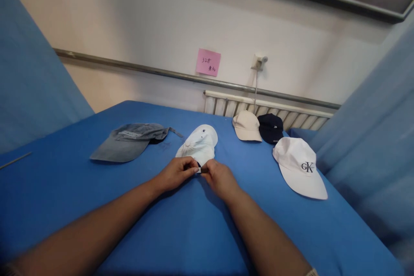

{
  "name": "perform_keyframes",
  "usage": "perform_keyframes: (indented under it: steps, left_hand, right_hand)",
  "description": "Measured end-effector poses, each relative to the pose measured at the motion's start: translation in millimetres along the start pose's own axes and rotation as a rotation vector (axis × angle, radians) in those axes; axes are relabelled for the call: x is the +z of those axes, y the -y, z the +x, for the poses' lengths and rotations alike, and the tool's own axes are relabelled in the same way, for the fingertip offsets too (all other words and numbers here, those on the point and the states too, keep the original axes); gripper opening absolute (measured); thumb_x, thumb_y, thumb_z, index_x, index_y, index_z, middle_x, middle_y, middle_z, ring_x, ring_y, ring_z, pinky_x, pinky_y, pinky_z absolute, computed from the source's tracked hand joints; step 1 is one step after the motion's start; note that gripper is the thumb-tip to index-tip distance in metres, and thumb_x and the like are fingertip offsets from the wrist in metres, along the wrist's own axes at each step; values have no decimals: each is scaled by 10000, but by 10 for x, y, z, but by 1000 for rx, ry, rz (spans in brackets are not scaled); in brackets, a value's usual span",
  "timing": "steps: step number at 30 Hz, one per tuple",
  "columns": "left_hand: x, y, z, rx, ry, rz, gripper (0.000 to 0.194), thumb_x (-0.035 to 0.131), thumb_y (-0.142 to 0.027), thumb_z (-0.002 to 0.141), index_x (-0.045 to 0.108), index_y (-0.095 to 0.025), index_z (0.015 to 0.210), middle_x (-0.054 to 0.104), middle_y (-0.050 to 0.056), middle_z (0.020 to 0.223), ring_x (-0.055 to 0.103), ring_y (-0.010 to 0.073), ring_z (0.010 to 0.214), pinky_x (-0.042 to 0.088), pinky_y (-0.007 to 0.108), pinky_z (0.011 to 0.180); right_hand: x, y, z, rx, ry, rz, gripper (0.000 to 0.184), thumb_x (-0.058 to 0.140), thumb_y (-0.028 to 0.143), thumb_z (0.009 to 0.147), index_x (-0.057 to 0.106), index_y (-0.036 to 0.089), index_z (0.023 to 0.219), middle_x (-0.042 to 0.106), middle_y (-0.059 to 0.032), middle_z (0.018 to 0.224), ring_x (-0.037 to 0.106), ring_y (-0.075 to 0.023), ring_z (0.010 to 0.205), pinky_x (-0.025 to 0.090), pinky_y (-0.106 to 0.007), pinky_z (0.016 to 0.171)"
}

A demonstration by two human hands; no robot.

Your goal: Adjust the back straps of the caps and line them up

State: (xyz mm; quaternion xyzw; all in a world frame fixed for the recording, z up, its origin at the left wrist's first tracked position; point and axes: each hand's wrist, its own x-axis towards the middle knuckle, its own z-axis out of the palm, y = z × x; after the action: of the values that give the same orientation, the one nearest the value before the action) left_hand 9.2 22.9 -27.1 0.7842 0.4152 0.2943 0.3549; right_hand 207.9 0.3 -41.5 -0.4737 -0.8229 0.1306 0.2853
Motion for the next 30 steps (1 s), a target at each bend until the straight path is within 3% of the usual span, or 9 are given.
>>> perform_keyframes:
  steps: [3,10,17,21,30]
  left_hand:
    - [-1,-5,-2,11,13,-2,177,539,-296,836,654,-163,815,612,-14,711,519,130,659,380,230,609]
    - [51,-9,11,11,-8,90,156,535,-266,831,660,-172,825,654,-7,743,559,144,700,394,239,638]
    - [-73,-133,-53,87,-36,164,175,537,-275,853,662,-201,952,702,5,894,615,164,816,427,262,741]
    - [-141,-162,-71,62,-15,260,159,539,-266,847,664,-203,921,697,6,860,617,171,796,419,269,718]
    - [22,-128,-16,49,-39,220,131,533,-261,864,638,-193,903,700,14,856,625,171,794,429,267,704]
  right_hand:
    - [26,-119,4,-31,-24,142,110,658,152,839,606,199,923,681,-6,838,629,-153,750,448,-246,670]
    - [84,-150,25,-73,-16,166,100,654,192,845,626,207,941,683,-20,853,629,-162,760,459,-267,688]
    - [79,-194,31,20,-106,264,131,677,231,817,631,204,936,657,10,754,599,-141,656,458,-253,631]
    - [92,-216,31,77,-119,336,133,685,229,801,631,204,920,671,6,780,609,-142,668,463,-257,645]
    - [76,-181,40,45,-96,326,103,682,233,802,620,204,879,651,18,758,570,-132,642,424,-238,602]
